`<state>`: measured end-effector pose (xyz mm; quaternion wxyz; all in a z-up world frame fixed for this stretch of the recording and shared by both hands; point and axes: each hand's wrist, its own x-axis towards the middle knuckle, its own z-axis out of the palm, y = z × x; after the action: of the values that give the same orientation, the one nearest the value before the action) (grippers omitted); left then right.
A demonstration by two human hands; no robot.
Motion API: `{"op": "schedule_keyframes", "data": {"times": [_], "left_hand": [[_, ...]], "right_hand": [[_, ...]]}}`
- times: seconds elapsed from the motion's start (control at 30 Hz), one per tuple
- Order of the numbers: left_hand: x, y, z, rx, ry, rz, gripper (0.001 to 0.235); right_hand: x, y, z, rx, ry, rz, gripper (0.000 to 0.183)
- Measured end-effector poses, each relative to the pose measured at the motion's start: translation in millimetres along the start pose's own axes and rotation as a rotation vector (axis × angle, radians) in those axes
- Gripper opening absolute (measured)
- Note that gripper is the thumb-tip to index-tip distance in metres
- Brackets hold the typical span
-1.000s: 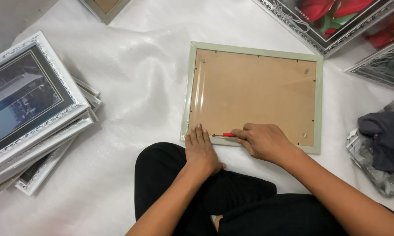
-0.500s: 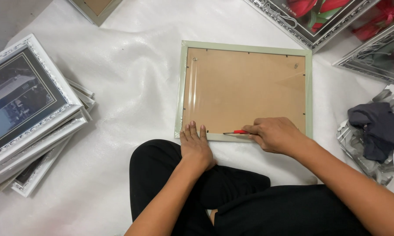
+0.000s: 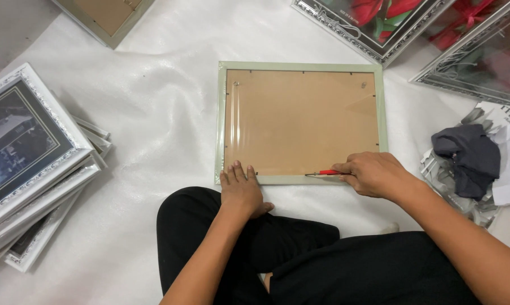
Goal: Cleaning a picture frame with a cloth and using a utility knife to pry up tabs on the back of another frame
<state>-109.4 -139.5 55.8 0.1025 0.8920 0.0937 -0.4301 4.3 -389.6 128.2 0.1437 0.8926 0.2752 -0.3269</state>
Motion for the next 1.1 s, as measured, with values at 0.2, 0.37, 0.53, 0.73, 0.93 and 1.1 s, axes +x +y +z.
{"op": "schedule_keyframes", "data": {"times": [0.2,0.37,0.53,0.73,0.93,1.1], "left_hand": [[-16.5,63.1,6.1,0.013,0.191,0.152,0.125],[-1.3,96.8,39.8,-0.090,0.209,0.233,0.122],[19.2,101.2,66.8,-0.091,0.319,0.241,0.124],[19.5,104.5,70.6,-0.039,0.346,0.216,0.134],[22.3,104.7,71.3,0.008,0.328,0.203,0.137],[20.6,104.7,70.9,0.022,0.322,0.209,0.137]], "right_hand": [[0.0,4.1,4.4,0.044,0.003,-0.010,0.036],[-3.7,6.7,-1.1,0.083,-0.009,-0.036,0.037],[-0.5,10.4,2.9,0.068,-0.001,-0.069,0.035],[0.6,11.4,1.5,0.071,0.014,-0.094,0.035],[-2.9,20.0,2.9,0.048,0.006,-0.085,0.035],[-8.3,34.6,1.3,0.038,-0.017,-0.039,0.037]]}}
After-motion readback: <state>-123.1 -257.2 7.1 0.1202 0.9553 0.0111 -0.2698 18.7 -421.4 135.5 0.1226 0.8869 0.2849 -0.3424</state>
